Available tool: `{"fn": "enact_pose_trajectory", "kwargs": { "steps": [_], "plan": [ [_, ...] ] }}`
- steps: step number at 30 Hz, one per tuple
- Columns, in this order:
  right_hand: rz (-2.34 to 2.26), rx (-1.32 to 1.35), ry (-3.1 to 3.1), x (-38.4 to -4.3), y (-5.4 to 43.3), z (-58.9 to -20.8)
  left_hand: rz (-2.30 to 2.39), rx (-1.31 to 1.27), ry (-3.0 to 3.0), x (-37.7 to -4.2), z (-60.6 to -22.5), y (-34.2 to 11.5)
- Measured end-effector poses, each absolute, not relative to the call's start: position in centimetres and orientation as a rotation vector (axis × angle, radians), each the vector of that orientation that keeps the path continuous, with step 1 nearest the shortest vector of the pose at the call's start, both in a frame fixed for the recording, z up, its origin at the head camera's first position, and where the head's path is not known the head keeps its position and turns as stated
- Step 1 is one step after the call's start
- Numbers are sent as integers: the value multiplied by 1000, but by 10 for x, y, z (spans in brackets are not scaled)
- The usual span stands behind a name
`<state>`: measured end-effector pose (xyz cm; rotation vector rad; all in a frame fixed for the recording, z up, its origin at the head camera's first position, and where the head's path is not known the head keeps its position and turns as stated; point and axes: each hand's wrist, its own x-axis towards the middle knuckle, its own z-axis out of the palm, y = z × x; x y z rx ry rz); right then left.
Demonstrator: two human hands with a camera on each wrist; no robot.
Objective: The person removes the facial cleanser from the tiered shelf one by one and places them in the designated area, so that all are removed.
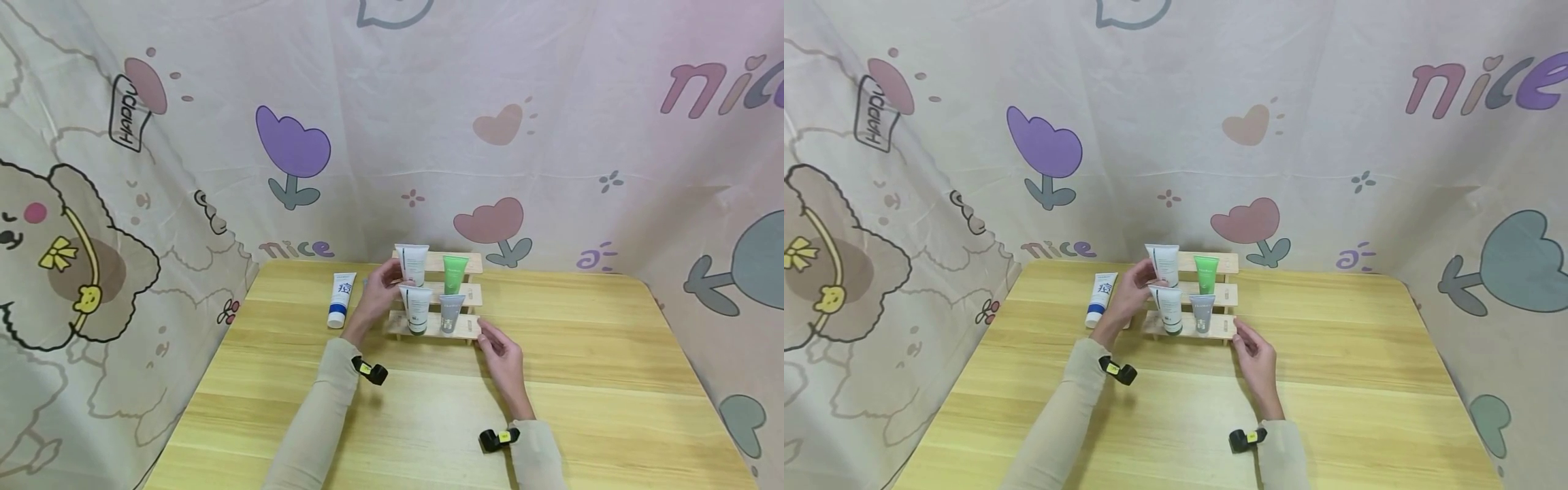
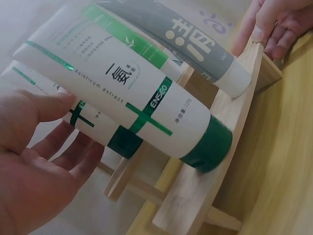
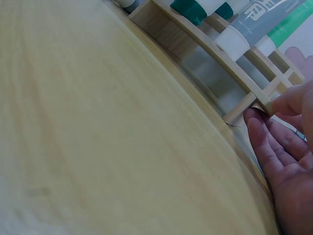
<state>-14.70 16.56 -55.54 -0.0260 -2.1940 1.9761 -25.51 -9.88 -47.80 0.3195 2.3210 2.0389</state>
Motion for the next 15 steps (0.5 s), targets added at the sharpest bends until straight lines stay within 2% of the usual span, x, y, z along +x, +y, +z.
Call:
{"fn": "enact_pose_trajectory", "kwargs": {
  "steps": [15],
  "plan": [
    [1996,16,-2147,-148,166,-561,2144,250,2345,-248,-483,-119]
  ]
}}
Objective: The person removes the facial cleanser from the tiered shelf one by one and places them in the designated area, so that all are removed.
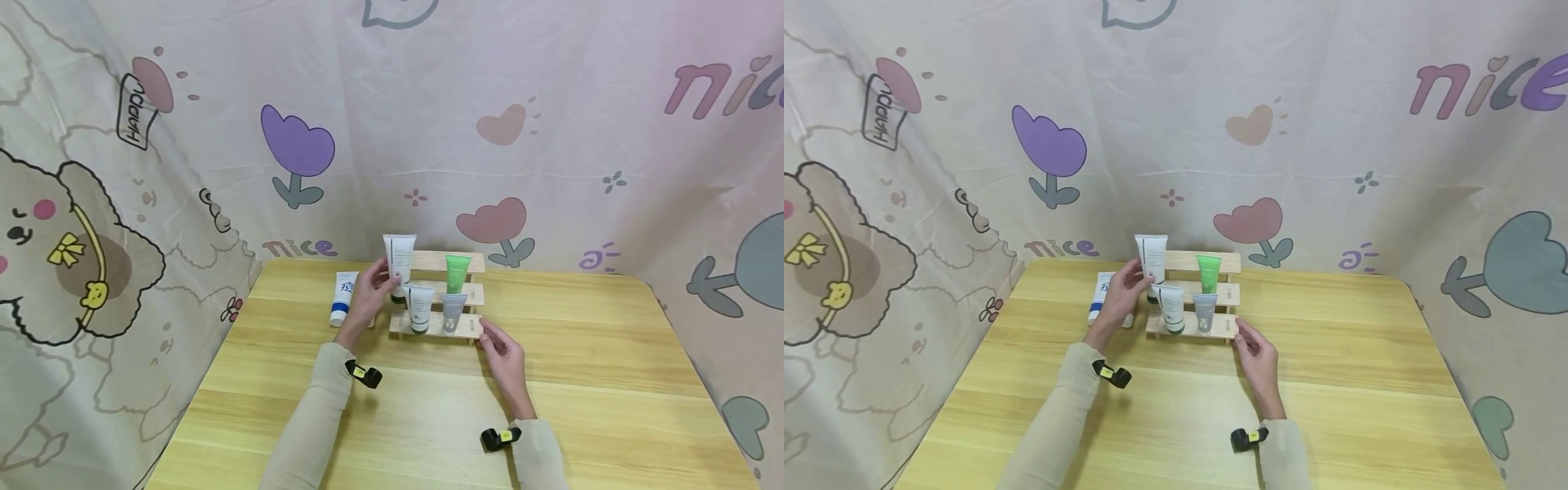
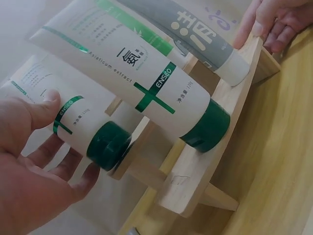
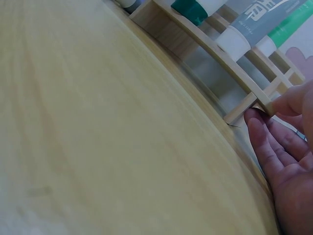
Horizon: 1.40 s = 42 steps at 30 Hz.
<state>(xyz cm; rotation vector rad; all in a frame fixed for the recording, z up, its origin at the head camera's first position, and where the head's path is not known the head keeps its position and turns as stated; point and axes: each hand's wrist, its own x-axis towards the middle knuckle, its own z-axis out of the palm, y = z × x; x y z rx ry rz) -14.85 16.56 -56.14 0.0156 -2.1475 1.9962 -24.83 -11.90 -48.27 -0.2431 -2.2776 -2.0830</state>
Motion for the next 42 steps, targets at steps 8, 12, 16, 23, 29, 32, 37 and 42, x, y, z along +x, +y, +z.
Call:
{"fn": "enact_pose_trajectory", "kwargs": {
  "steps": [8,12,16,23,29,32,37,42],
  "plan": [
    [2014,-3,-2160,-148,167,-561,-2130,-212,-2213,-241,-483,-128],
    [2012,-12,-2171,-149,167,-560,-2136,-208,-2193,-239,-485,-134],
    [2017,-12,-2169,-149,168,-560,-2138,-202,-2179,-237,-489,-139],
    [2006,2,-2156,-149,167,-560,-2182,-139,-2153,-232,-487,-150],
    [1999,-13,-2172,-148,167,-560,-2194,-49,-2120,-234,-490,-157],
    [2000,-17,-2180,-148,167,-560,-2204,5,-2130,-233,-491,-163],
    [1991,-8,-2178,-148,167,-559,-2209,39,-2147,-232,-494,-170],
    [1978,-7,-2176,-149,167,-560,-2166,36,-2159,-233,-499,-176]
  ]
}}
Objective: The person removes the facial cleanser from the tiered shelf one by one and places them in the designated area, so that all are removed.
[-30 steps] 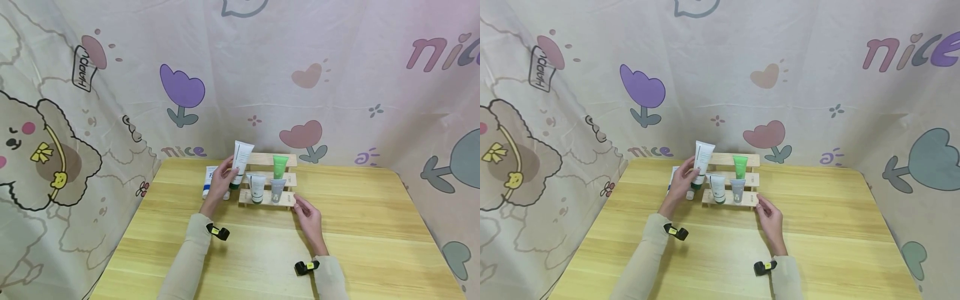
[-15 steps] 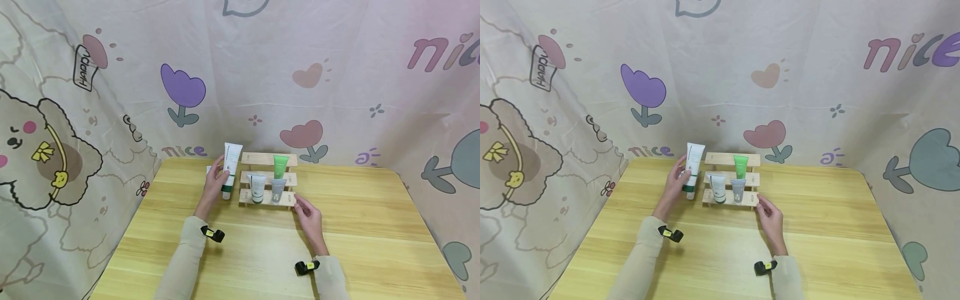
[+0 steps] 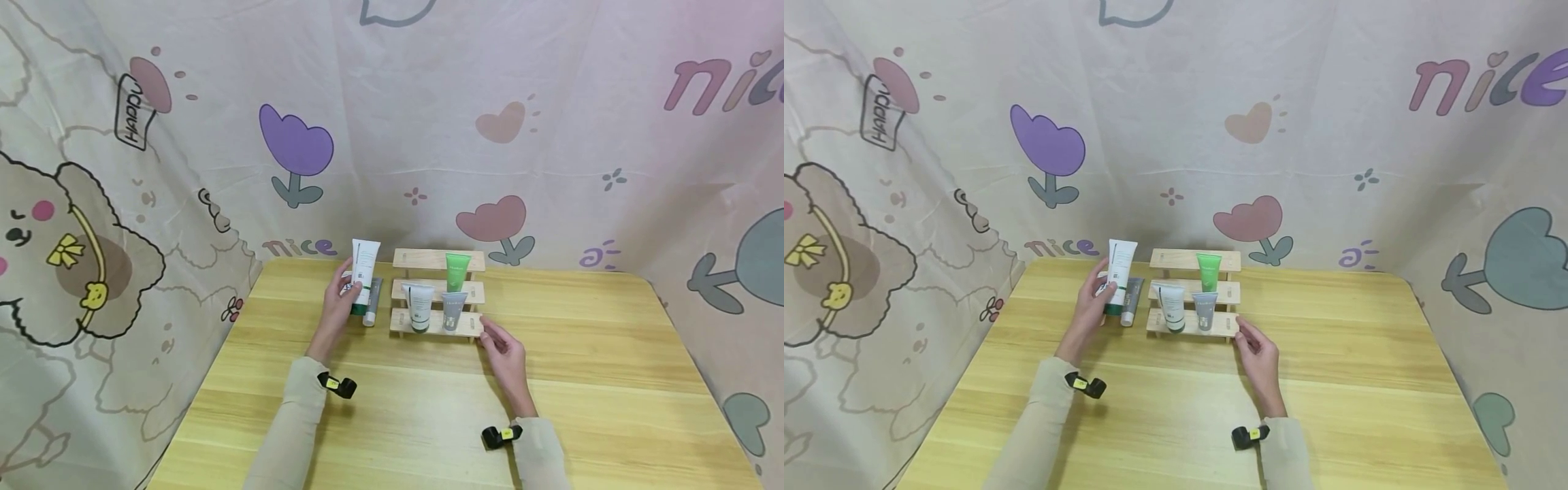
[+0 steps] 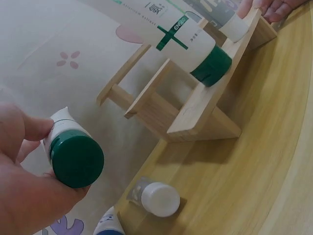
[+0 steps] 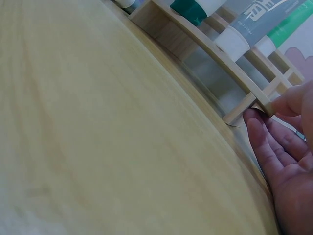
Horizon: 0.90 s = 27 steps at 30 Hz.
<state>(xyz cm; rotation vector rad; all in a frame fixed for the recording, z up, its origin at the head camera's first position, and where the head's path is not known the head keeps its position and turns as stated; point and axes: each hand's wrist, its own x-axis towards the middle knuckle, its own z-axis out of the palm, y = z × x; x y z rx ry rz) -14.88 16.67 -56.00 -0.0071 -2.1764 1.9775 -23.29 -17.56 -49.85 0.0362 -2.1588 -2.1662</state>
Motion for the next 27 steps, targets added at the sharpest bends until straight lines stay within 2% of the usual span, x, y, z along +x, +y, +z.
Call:
{"fn": "enact_pose_trajectory", "kwargs": {
  "steps": [27],
  "plan": [
    [1968,-20,-2192,-149,167,-559,-2070,262,-2189,-238,-508,-216]
  ]
}}
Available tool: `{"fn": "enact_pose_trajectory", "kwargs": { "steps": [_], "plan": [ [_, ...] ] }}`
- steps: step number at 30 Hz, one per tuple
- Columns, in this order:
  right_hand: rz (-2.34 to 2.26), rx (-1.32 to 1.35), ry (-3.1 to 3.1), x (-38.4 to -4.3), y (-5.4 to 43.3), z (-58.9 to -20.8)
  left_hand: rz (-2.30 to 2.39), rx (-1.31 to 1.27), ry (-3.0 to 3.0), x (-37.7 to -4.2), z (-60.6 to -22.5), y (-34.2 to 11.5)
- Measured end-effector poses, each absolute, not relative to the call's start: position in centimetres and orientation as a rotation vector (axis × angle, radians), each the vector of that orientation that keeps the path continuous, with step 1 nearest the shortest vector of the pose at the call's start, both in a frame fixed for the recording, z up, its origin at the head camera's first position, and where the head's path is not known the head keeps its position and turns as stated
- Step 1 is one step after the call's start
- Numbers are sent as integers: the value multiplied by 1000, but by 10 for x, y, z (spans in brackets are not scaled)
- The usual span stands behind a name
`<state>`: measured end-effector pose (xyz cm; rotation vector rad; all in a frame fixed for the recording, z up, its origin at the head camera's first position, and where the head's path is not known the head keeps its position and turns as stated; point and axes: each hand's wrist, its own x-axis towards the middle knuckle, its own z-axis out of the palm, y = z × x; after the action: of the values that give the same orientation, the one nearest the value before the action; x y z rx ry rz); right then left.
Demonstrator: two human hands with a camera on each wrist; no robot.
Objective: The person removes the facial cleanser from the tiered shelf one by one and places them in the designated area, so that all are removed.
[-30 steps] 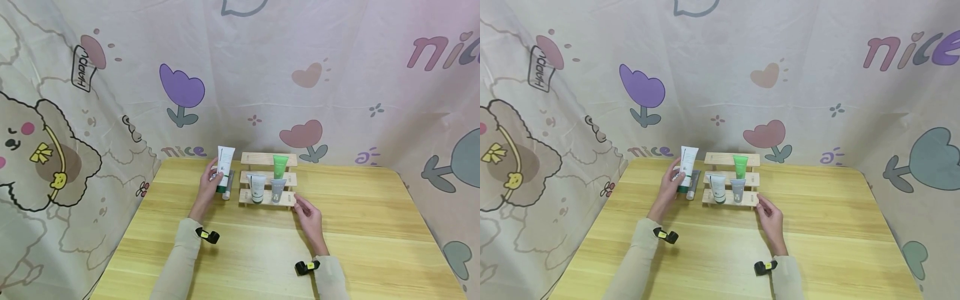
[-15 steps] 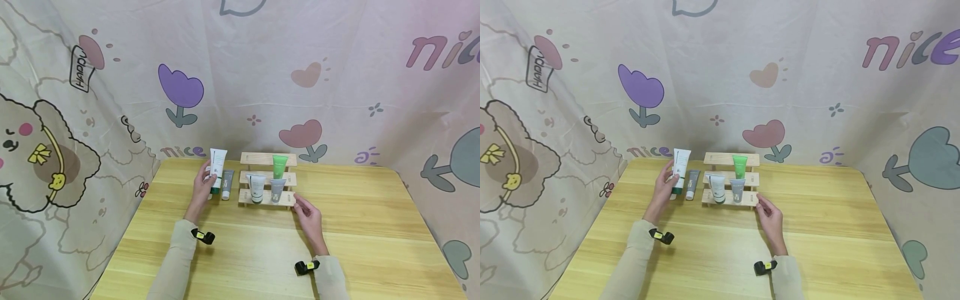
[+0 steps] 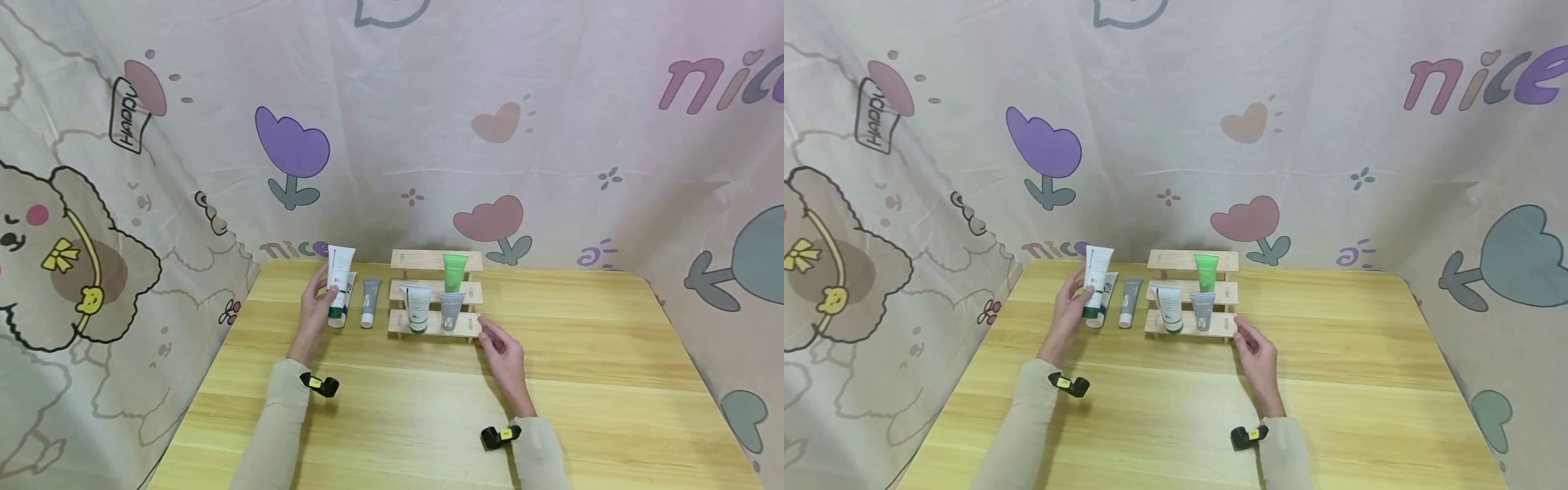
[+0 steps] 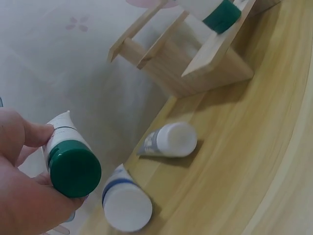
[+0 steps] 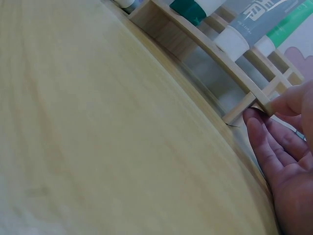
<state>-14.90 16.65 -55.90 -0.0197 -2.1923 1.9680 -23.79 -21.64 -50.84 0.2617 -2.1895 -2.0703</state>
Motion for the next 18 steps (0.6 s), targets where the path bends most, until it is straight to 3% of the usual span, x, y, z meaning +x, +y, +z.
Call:
{"fn": "enact_pose_trajectory", "kwargs": {
  "steps": [18],
  "plan": [
    [2004,-17,-2151,-152,164,-563,-2003,410,-2231,-234,-518,-248]
  ]
}}
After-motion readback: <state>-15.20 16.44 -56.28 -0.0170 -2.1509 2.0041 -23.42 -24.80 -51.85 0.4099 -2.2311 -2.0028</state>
